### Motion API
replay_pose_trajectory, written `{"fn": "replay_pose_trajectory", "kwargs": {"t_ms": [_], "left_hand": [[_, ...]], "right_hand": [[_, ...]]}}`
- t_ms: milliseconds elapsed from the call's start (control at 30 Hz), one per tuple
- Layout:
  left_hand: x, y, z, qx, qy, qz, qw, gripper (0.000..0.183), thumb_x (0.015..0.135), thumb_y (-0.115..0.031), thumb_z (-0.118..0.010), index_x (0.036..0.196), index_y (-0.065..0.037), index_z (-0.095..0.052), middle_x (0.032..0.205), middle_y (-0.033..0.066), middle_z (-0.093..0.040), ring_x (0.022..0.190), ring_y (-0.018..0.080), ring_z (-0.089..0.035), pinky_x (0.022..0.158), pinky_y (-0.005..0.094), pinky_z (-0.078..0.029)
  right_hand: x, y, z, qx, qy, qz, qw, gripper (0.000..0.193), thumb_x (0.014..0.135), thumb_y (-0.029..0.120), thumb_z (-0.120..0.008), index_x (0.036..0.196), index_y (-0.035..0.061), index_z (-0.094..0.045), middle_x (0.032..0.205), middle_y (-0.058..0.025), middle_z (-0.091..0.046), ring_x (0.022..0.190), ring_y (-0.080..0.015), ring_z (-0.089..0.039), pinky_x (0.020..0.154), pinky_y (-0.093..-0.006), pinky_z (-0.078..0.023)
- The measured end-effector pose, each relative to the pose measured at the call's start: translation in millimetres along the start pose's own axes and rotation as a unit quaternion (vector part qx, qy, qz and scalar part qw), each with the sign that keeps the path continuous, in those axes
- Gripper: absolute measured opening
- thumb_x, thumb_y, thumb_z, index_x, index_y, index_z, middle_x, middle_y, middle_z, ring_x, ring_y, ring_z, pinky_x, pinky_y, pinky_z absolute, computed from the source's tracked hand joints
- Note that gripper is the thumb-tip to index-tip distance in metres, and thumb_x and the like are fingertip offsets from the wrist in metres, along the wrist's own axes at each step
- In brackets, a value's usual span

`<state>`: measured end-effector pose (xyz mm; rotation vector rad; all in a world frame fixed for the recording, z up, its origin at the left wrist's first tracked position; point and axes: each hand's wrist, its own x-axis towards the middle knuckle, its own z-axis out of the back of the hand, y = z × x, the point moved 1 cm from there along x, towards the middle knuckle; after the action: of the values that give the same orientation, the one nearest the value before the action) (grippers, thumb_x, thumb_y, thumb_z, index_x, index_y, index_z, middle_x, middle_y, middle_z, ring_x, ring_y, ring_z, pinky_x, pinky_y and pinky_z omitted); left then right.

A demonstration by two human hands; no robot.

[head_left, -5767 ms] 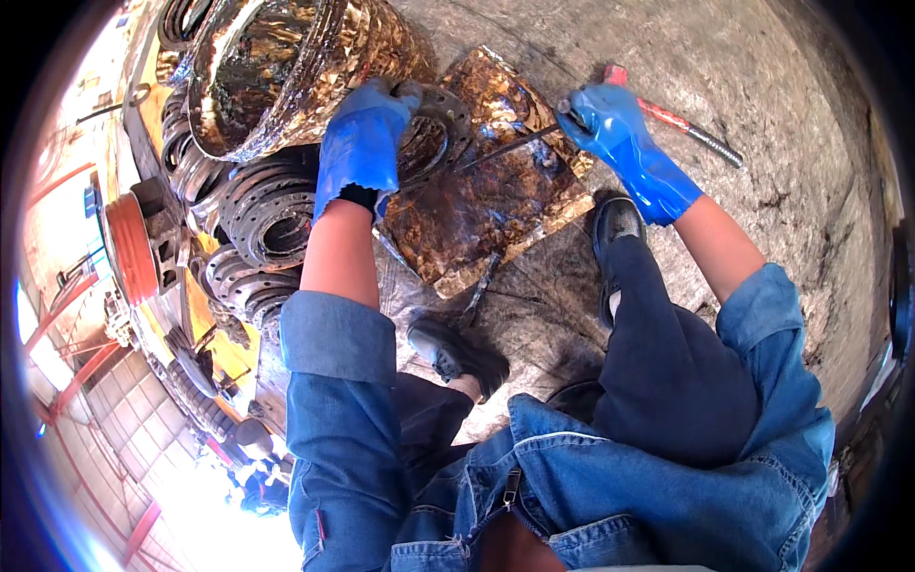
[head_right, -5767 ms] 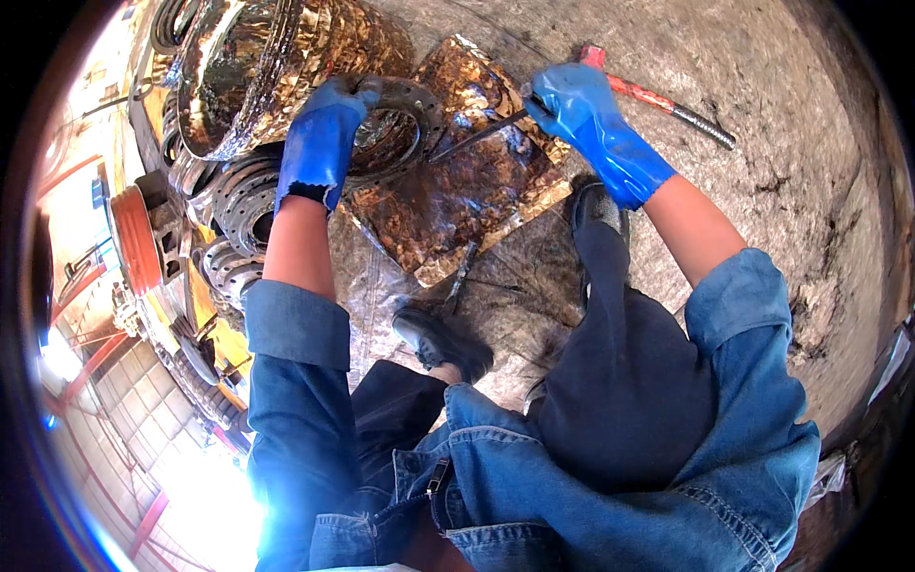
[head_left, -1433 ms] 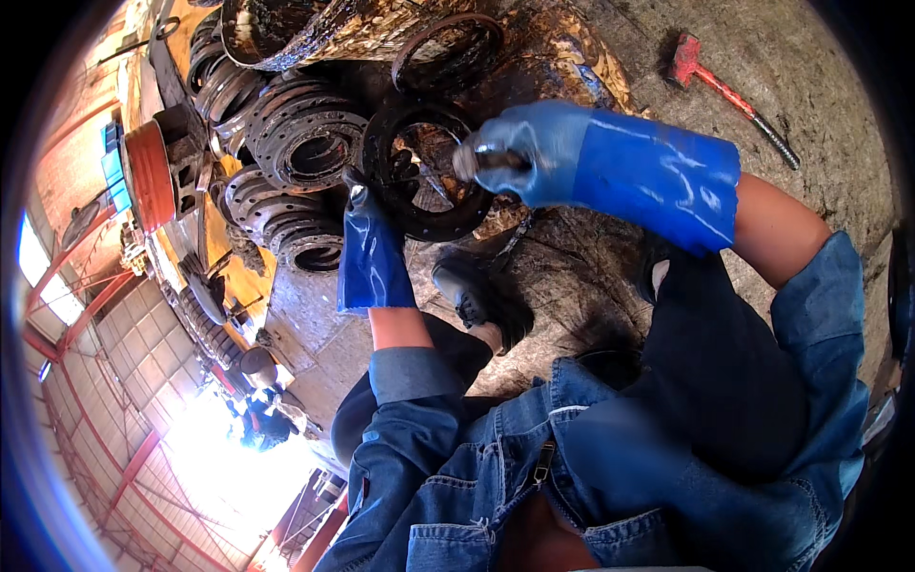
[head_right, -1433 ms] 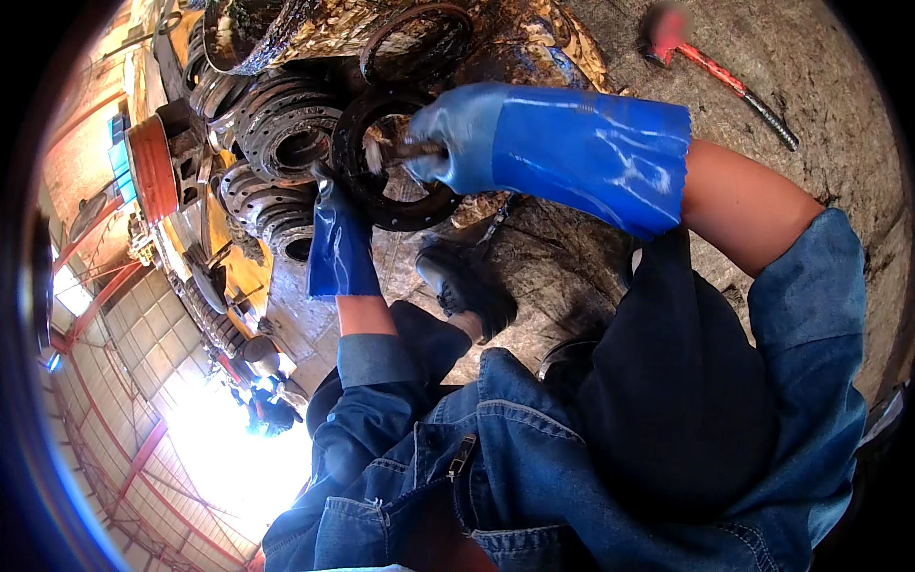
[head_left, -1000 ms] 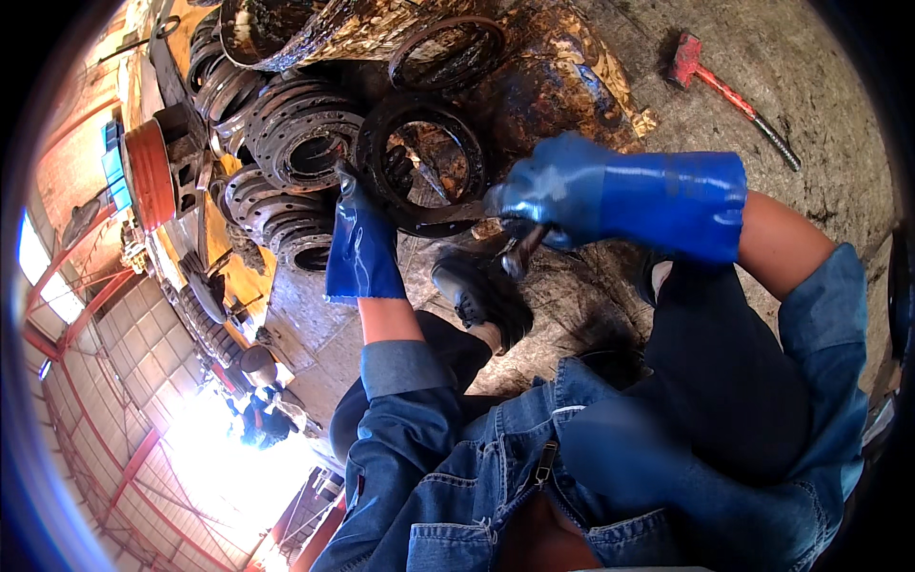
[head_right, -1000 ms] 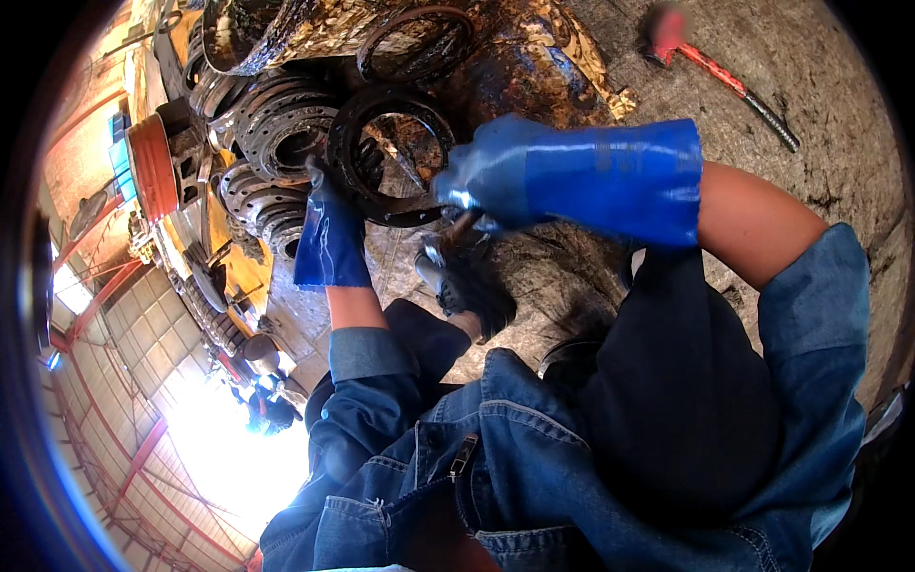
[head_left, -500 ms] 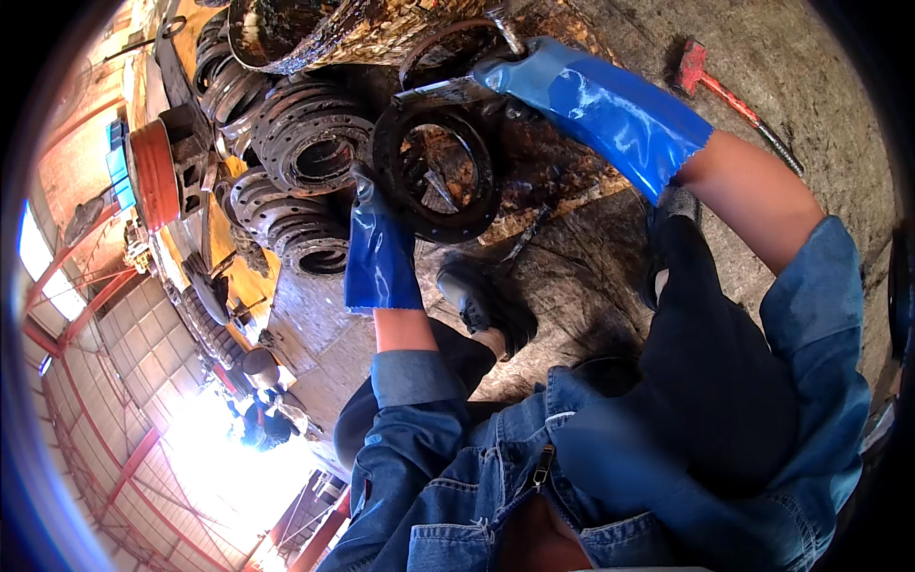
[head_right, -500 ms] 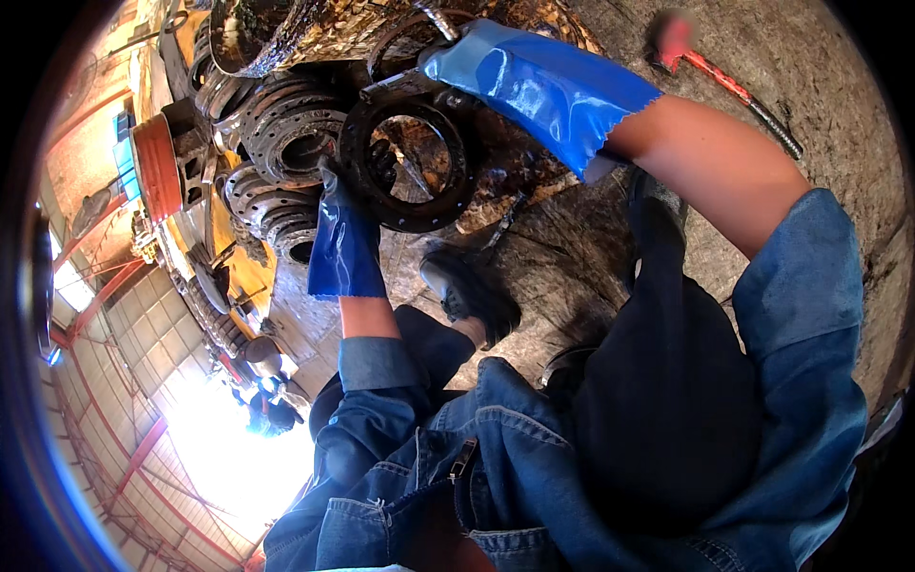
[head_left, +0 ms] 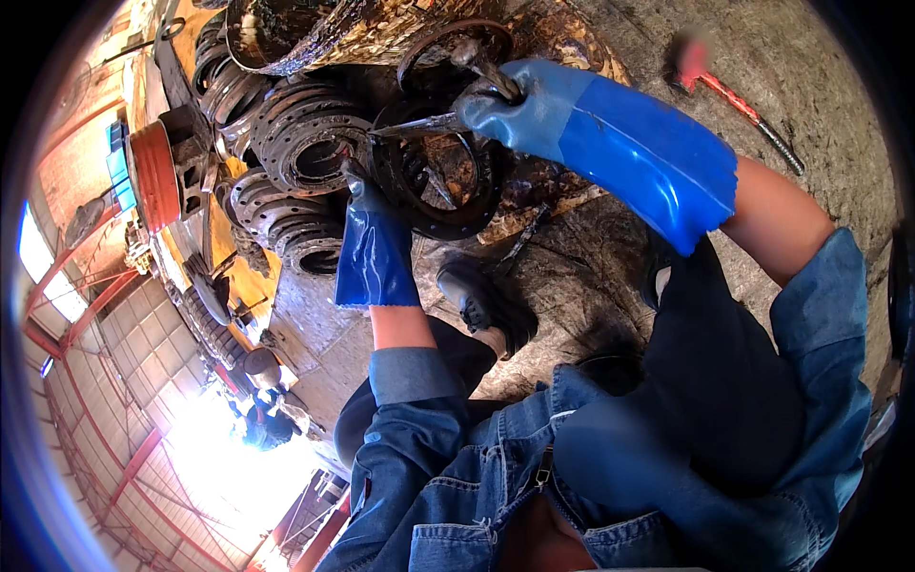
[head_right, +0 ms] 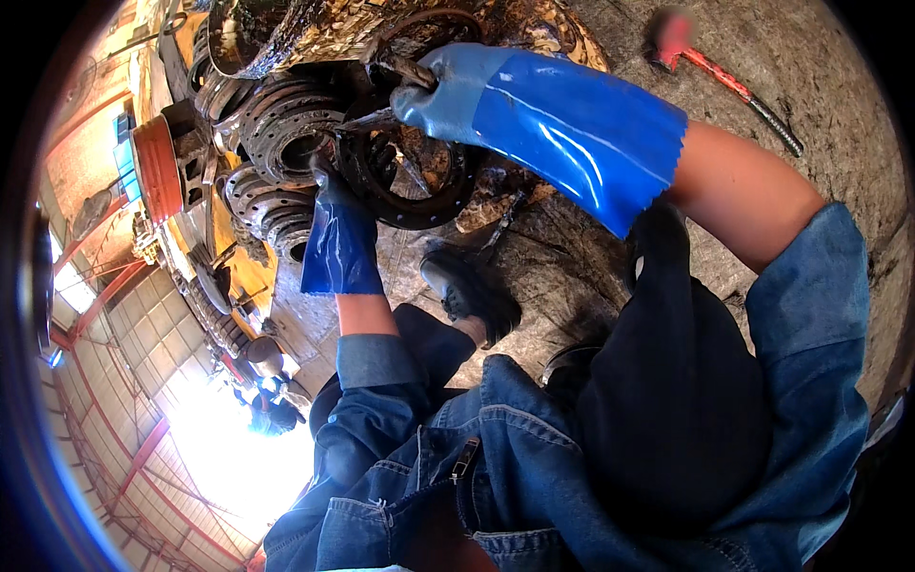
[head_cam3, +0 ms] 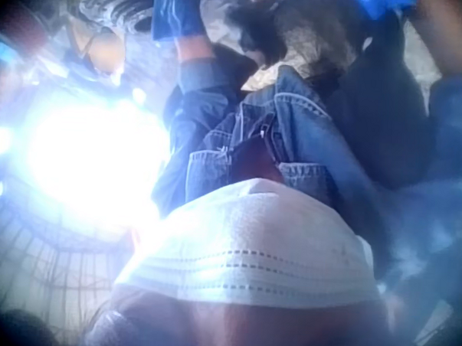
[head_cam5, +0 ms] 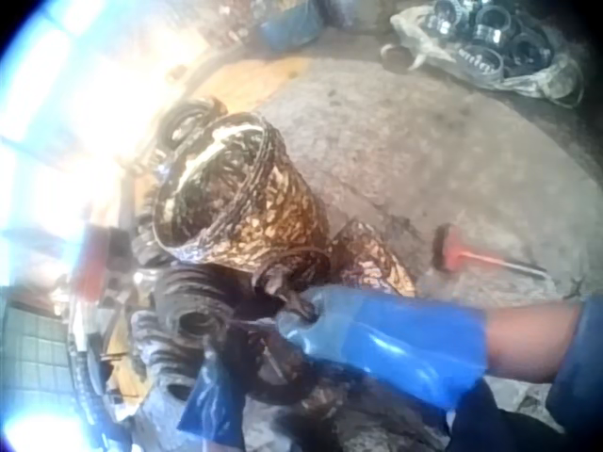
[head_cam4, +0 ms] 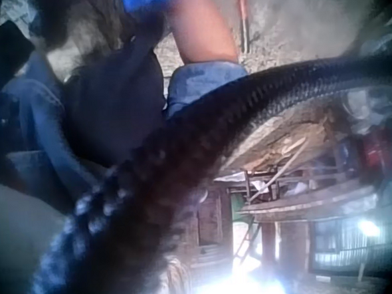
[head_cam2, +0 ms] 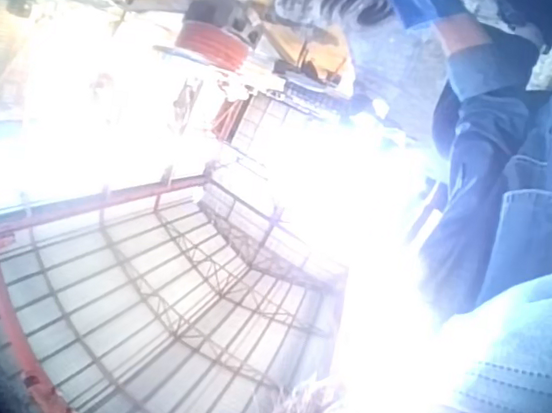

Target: The person cleans and applies grease to several large metal rings using a scraper and a hammer by a bucket of lubricant.

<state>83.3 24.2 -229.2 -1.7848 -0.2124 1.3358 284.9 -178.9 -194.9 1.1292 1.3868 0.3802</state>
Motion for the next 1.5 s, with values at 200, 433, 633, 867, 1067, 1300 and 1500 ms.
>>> {"fn": "replay_pose_trajectory", "kwargs": {"t_ms": [200, 433, 633, 867, 1067, 1300, 1500], "left_hand": [[-7, -6, -9, 0.059, 0.015, -0.034, 0.998, 0.082, 0.094, -0.069, -0.024, 0.139, -0.004, -0.044, 0.132, 0.0171, -0.055, 0.115, 0.0318, -0.057, 0.096, 0.0453, -0.05], [-10, -9, -18, 0.007, -0.063, 0.0, 0.998, 0.087, 0.089, -0.074, -0.031, 0.136, -0.002, -0.047, 0.131, 0.0186, -0.055, 0.115, 0.034, -0.057, 0.097, 0.0487, -0.05], [39, 6, 61, 0.226, 0.052, -0.095, 0.968, 0.088, 0.087, -0.075, -0.034, 0.136, -0.004, -0.047, 0.132, 0.0181, -0.054, 0.114, 0.0359, -0.057, 0.099, 0.0509, -0.049], [-15, -15, -26, -0.031, -0.007, -0.005, 0.999, 0.084, 0.089, -0.072, -0.032, 0.137, -0.005, -0.046, 0.134, 0.019, -0.053, 0.117, 0.0363, -0.056, 0.101, 0.0517, -0.046], [-14, -12, -20, -0.052, 0.031, 0.001, 0.998, 0.091, 0.088, -0.076, -0.027, 0.139, -0.002, -0.043, 0.137, 0.0197, -0.051, 0.119, 0.0354, -0.055, 0.102, 0.0503, -0.046], [-21, -6, -20, -0.004, 0.047, -0.093, 0.995, 0.072, 0.097, -0.06, -0.032, 0.139, -0.002, -0.044, 0.133, 0.0168, -0.054, 0.117, 0.0323, -0.057, 0.102, 0.0445, -0.047], [-24, -8, -33, 0.036, 0.05, -0.078, 0.995, 0.063, 0.099, -0.052, -0.04, 0.139, -0.004, -0.045, 0.13, 0.0133, -0.057, 0.113, 0.0257, -0.059, 0.1, 0.0393, -0.048]], "right_hand": [[11, -33, -4, 0.021, 0.093, 0.04, 0.995, 0.045, 0.09, 0.017, -0.061, 0.129, -0.0003, -0.046, 0.12, -0.0149, -0.058, 0.105, -0.017, -0.061, 0.087, -0.0278, -0.053], [-52, 0, -6, -0.17, -0.024, 0.066, 0.983, 0.026, 0.091, 0.029, -0.067, 0.112, 0.0129, -0.069, 0.095, -0.0092, -0.072, 0.085, -0.0161, -0.068, 0.076, -0.0309, -0.055], [-48, -15, -3, -0.204, 0.01, 0.133, 0.97, 0.028, 0.094, 0.036, -0.059, 0.107, 0.0138, -0.07, 0.091, -0.0121, -0.071, 0.082, -0.0229, -0.068, 0.077, -0.0356, -0.053], [-57, -15, 1, -0.233, 0.026, 0.158, 0.959, 0.023, 0.091, 0.024, -0.066, 0.111, 0.0127, -0.068, 0.085, -0.0101, -0.07, 0.075, -0.0177, -0.067, 0.068, -0.034, -0.053], [-65, -6, 11, -0.254, 0.054, 0.033, 0.965, 0.028, 0.09, 0.026, -0.068, 0.114, 0.0121, -0.066, 0.091, -0.0103, -0.07, 0.082, -0.0197, -0.067, 0.074, -0.0352, -0.053], [-70, -4, 64, 0.017, 0.022, 0.345, 0.938, 0.055, 0.086, 0.028, -0.071, 0.134, 0.0124, -0.051, 0.119, -0.0109, -0.063, 0.105, -0.0278, -0.065, 0.093, -0.0399, -0.053], [-123, 97, 87, 0.106, 0.17, 0.171, 0.965, 0.056, 0.096, 0.035, -0.052, 0.144, 0.0106, -0.037, 0.138, -0.015, -0.048, 0.107, -0.0245, -0.062, 0.08, -0.0328, -0.057]]}}
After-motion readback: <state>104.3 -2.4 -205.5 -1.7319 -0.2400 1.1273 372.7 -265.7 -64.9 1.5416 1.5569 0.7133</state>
